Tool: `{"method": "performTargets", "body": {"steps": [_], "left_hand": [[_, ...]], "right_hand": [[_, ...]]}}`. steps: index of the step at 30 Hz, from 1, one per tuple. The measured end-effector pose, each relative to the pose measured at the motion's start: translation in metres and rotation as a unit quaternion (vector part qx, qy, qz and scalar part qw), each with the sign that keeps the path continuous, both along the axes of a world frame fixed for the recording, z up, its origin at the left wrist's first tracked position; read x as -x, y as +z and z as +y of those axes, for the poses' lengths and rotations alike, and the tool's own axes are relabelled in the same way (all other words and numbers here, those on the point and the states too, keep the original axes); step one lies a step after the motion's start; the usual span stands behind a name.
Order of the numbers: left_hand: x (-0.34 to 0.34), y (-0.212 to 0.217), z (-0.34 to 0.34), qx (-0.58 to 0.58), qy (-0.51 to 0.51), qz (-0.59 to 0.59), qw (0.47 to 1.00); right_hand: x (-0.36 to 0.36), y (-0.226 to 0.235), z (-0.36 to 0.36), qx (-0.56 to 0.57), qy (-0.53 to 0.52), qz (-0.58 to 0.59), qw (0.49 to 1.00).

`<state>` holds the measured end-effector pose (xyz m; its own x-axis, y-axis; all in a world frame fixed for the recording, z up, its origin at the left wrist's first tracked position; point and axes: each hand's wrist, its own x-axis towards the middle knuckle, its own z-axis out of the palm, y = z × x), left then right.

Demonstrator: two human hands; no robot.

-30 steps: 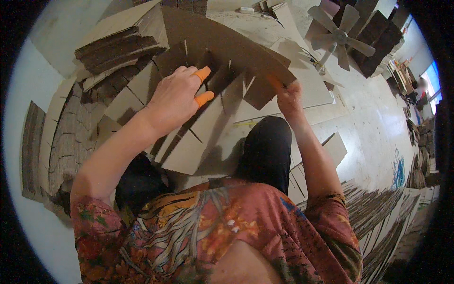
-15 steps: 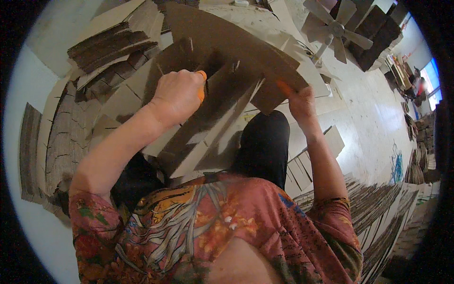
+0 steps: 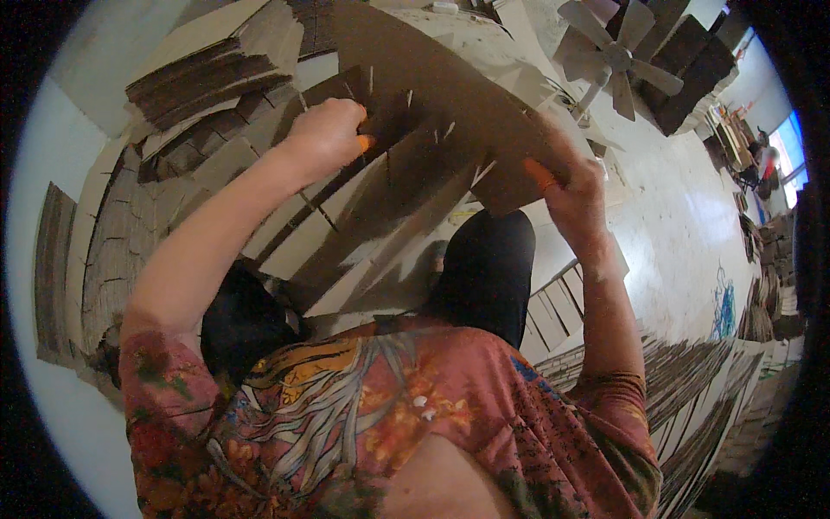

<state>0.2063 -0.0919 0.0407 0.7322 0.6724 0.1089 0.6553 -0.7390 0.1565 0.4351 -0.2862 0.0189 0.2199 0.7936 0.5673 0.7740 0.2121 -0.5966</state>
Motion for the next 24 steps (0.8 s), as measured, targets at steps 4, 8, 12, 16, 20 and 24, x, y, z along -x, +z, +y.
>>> {"method": "performTargets", "body": {"steps": [4, 8, 12, 16, 20, 24], "left_hand": [[-0.003, -0.016, 0.014, -0.026, 0.019, 0.008, 0.999], [-0.002, -0.021, 0.023, -0.019, 0.030, -0.002, 0.999], [-0.001, -0.023, 0.023, 0.017, 0.001, -0.019, 1.000], [0.002, -0.024, 0.029, -0.034, 0.008, -0.024, 0.999], [0.004, -0.019, 0.018, 0.023, -0.003, -0.031, 0.999], [0.010, -0.012, 0.026, 0.045, 0.000, -0.107, 0.993]], "right_hand": [[-0.003, 0.012, -0.004, 0.037, 0.047, -0.022, 0.998], [-0.009, 0.014, -0.004, 0.056, 0.041, -0.064, 0.996], [0.002, 0.023, -0.002, 0.091, 0.044, -0.091, 0.991], [0.006, 0.024, 0.001, 0.046, 0.047, -0.099, 0.993], [0.011, 0.023, 0.001, 0.124, 0.039, -0.111, 0.985], [0.004, 0.017, 0.001, 0.059, 0.052, -0.084, 0.993]]}}
